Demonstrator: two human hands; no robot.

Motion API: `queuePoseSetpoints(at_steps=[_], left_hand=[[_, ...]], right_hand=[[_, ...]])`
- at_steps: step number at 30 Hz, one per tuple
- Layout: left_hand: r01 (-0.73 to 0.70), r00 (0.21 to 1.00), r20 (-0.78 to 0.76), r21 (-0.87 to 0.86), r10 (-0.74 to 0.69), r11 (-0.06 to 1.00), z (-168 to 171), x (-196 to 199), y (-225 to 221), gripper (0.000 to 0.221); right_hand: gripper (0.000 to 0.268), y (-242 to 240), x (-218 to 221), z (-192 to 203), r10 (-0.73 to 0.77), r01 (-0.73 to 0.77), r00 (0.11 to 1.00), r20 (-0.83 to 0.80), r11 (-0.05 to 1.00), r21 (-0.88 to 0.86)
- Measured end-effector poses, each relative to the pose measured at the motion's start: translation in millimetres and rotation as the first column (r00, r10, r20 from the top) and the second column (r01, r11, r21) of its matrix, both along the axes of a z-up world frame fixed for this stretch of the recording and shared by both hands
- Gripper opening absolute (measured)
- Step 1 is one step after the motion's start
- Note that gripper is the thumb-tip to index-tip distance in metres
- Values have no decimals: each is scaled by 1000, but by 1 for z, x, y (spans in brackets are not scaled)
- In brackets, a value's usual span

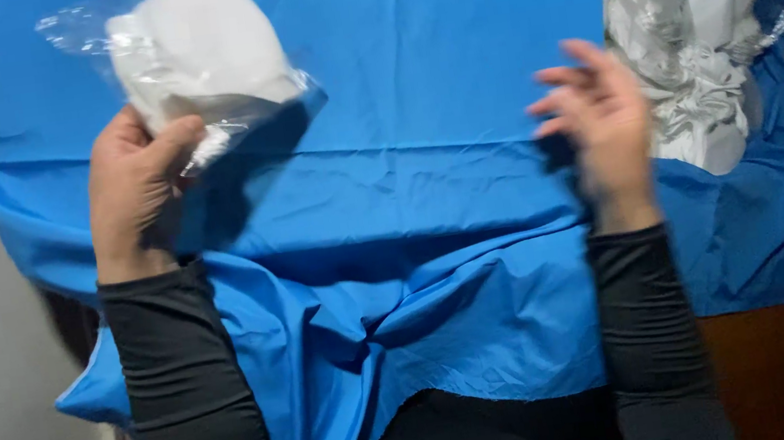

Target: Stacking face masks and placing them into plastic bags for packaging

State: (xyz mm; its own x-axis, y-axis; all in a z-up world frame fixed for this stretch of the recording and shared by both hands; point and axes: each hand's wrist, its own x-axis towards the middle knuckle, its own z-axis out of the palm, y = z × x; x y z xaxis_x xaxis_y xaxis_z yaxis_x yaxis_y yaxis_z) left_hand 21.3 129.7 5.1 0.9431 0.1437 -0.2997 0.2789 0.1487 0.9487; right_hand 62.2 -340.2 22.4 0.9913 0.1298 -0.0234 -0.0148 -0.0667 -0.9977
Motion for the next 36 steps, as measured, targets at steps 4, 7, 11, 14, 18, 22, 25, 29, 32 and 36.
queuePoseSetpoints(at_steps=[4, 7, 11, 14, 18, 22, 25, 29, 32, 36], left_hand=[[-73, 997, -25, -107, 71, 992, 14, 5, -22, 34], [33, 995, -86, -146, -46, 989, 23, 4, -52, 41], [482, 875, -5, -69, -484, 873, 24, -8, -101, 22], [672, 736, 82, -214, -672, 709, 10, -25, -129, 16], [695, 676, 40, -367, -736, 619, 19, -35, -138, 41], [644, 763, 233, -350, -603, 680, 33, -26, -124, 63], [373, 925, 175, -253, -337, 893, 45, -20, -116, 49], [-21, 994, 100, -303, 54, 953, 46, -17, -108, 35], [-47, 995, 73, -278, 70, 960, 49, -17, -109, 36], [8, 997, 82, -211, 9, 978, 44, -16, -113, 36]], right_hand=[[42, -77, -5, 9, -320, 318, 946, -56, 947, -36], [39, -48, -32, 57, -360, 361, 924, -131, 932, -14], [78, 24, -71, 81, -39, 212, 923, -382, 882, 421], [118, 52, -102, 34, 102, 79, 916, -388, 903, 423], [86, 51, -113, 24, -80, 267, 897, -434, 881, 391], [25, -84, -132, -15, -438, 575, 813, -383, 705, 415], [26, -147, -159, 5, -671, 761, 631, -389, 437, 480], [54, -245, -228, -43, -835, 944, 310, -453, 216, 248], [53, -317, -305, -123, -764, 908, 388, -516, 412, 73], [36, -321, -299, -129, -931, 708, 273, -242, 364, -605]])
